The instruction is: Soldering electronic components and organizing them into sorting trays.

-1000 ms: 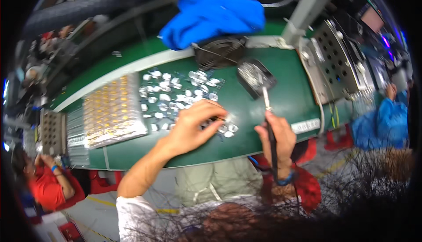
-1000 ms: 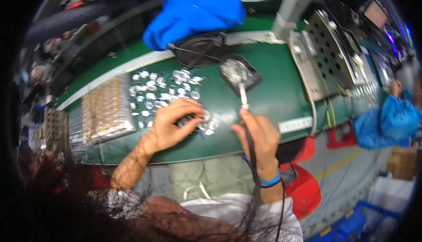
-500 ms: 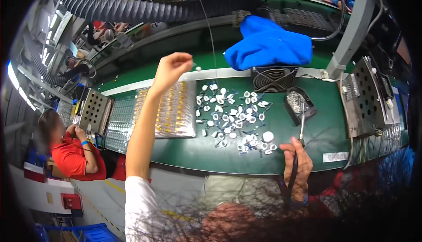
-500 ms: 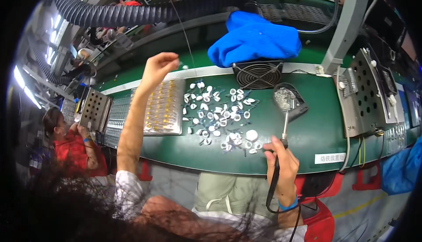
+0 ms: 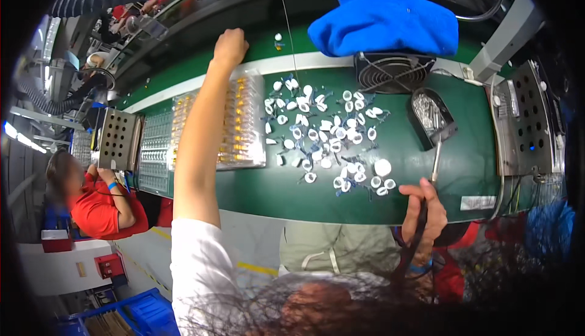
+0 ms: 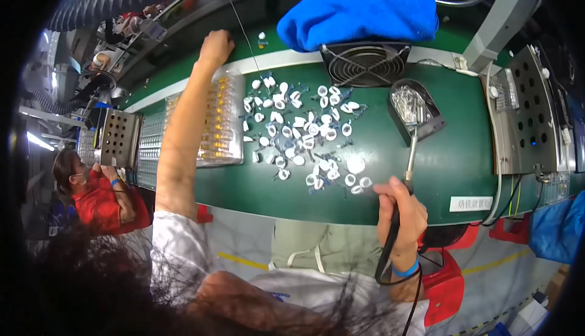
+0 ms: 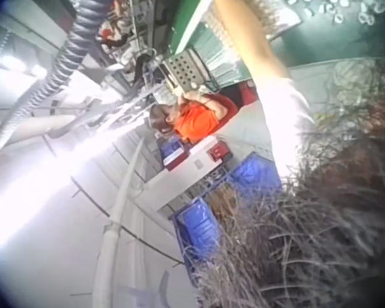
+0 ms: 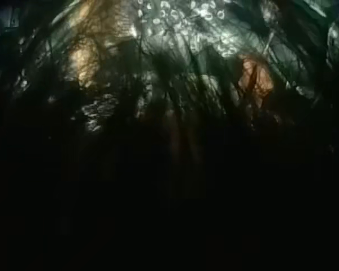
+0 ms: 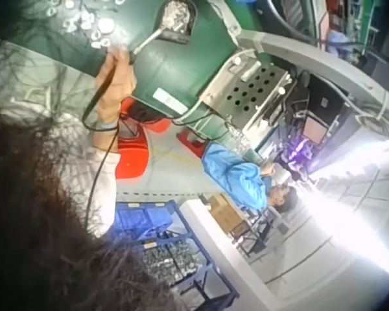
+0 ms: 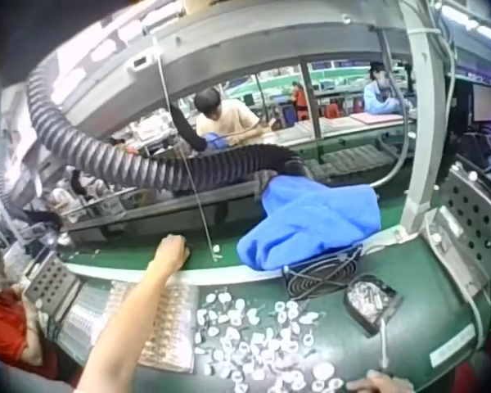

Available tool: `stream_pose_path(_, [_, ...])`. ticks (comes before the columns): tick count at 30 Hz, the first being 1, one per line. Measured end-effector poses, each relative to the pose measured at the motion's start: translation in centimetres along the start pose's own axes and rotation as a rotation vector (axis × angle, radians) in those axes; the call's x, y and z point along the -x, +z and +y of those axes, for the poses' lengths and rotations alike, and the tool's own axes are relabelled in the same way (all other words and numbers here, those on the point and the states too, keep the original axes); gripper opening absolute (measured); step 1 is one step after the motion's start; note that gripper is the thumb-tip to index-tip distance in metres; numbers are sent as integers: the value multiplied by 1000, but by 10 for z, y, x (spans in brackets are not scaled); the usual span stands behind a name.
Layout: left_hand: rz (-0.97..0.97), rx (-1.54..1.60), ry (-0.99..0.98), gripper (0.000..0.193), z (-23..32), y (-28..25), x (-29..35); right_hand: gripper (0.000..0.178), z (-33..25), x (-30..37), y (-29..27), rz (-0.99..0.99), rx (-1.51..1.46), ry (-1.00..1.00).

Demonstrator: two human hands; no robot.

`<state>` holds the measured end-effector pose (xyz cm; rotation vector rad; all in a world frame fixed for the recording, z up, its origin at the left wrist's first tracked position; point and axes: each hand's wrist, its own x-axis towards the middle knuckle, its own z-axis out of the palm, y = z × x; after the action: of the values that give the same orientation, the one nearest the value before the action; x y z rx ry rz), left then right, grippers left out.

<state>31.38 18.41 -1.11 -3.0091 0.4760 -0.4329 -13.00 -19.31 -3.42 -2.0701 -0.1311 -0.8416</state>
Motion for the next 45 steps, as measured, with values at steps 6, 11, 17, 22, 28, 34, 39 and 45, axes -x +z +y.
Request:
stream_pose_path(6, [258,346,70,20,17,-60,41,37,-3,-12,1,21,21,-120])
stream_pose_path(11, [148,861,73,19,62,-133,110,35,-10,-12,-6,-45,11,-74])
stream_pose_path(17, [-314,1161,363,22,166,-176,190,35,-12,-13,1,-27,-40,-132])
stream_pose_path(22, [-516,1194,584,12,230,-163,198,36,-11,-14,7,0,-99,-135])
stream_pose_path(28, [-291,1095,639,13,256,-137,196,33,-9,-14,8,-69,10,-127])
stream_pose_path(34, [-334,1129,472,21,255,-131,204,39,-12,-15,9,-182,82,-148])
stream_pose_path(39, [-162,1116,568,29,244,-134,204,35,-18,-18,18,-232,157,-152])
stream_pose_path(45, [222,761,232,23,123,-160,253,39,-23,-20,16,-247,154,-65])
